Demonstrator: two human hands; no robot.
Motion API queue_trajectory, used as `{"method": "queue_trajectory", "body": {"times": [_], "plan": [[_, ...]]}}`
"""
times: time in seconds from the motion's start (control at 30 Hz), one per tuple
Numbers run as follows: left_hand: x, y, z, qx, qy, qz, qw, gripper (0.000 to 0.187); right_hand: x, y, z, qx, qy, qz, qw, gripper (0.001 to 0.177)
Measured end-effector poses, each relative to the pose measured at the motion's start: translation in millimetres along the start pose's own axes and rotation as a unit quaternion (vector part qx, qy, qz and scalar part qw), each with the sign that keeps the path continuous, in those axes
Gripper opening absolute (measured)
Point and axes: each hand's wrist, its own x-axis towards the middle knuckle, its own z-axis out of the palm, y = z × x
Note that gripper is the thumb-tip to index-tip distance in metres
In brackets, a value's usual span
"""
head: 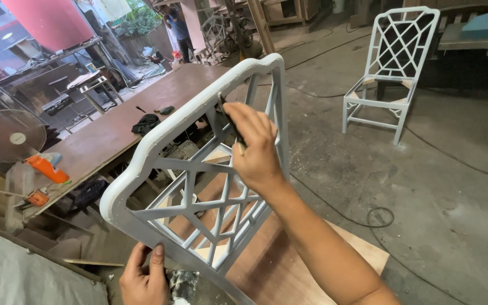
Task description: Sanding the lattice backrest of a wooden chair to prepare it for refinishing.
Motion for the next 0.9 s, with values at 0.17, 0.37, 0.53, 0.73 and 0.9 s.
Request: {"method": "queue_trajectory", "body": {"times": [0.17,0.37,0.53,0.73,0.9], "plan": [[3,-10,5,-0.008,0.010,0.009,1.000,0.035,-10,12,5,0.039,0.016,-0.041,0.998,0.073],[3,0,2,0.005,-0.005,-0.009,1.000,0.038,21,42,15,0.039,0.154,-0.057,0.986,0.064],[5,-5,3,-0.003,-0.005,0.005,1.000,0.037,7,47,43,0.024,0.138,-0.068,0.988,0.063],[7,-3,2,0.025,-0.018,0.000,1.000,0.031,9,37,4,0.030,0.070,-0.025,0.997,0.069],[7,-10,3,0.035,-0.004,0.011,0.999,0.028,38,33,-20,0.113,0.047,0.067,0.990,0.070]]}}
